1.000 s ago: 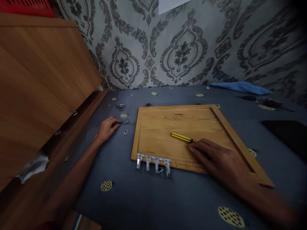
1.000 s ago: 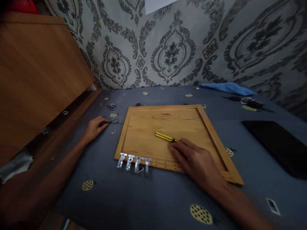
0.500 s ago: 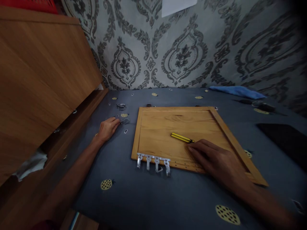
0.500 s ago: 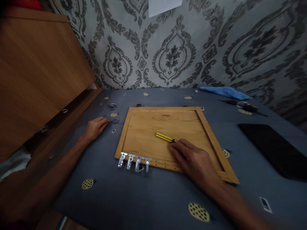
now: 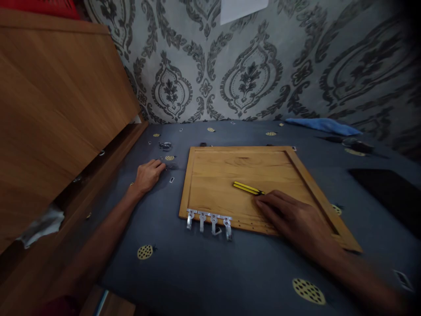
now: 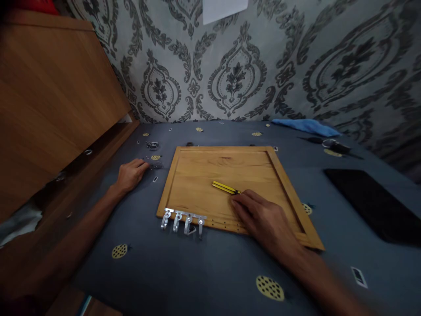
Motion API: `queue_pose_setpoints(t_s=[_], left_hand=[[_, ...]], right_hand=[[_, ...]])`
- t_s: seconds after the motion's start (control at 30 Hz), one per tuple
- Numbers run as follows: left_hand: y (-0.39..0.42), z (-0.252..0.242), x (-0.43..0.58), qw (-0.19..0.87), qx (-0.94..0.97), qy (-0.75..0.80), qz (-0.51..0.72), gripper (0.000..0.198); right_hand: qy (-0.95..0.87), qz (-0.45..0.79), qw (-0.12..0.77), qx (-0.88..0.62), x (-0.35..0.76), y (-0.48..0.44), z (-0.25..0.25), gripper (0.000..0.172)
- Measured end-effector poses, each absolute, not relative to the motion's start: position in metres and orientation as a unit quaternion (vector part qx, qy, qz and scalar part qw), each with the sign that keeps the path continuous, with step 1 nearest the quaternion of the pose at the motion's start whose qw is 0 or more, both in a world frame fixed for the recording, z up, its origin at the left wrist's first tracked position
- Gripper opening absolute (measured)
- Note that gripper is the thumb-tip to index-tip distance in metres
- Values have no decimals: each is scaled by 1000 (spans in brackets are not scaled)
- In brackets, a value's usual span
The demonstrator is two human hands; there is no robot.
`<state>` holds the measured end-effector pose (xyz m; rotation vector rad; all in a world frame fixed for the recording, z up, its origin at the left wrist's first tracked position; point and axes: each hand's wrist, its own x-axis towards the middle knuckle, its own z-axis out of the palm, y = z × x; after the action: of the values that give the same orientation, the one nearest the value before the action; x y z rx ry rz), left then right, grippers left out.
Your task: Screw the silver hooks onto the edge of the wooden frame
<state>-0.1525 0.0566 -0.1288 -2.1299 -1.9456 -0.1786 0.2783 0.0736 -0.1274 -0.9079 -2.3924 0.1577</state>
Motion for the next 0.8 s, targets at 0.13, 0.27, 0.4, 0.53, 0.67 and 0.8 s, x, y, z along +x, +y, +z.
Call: queue_pose_setpoints(t_s=[0.13,0.27,0.4,0.53,0.67,0.8], left_hand=[[57,-127,-153,114,-725,-673,-89,30],[56,-122,-152,91,-721,-673,-134,31],[55,-118,-143,46,-736,-653,-172,30],[54,-113,-126,-1,-752,-629,-197,29],[54,-111,-109,-51,-761,-612,-207,29],[55,-112,-99,-92,-758,-611,-210,29]], right_hand=[[-889,78,285,-350,278,74,-128,31],[-888,96,273,-357,279,74,-128,32],[-887,107,269,-360,279,74,-127,32],[-888,102,269,-358,278,74,-126,31],[-890,90,264,-362,278,72,-125,32],[-891,87,264,-359,278,71,-124,29]])
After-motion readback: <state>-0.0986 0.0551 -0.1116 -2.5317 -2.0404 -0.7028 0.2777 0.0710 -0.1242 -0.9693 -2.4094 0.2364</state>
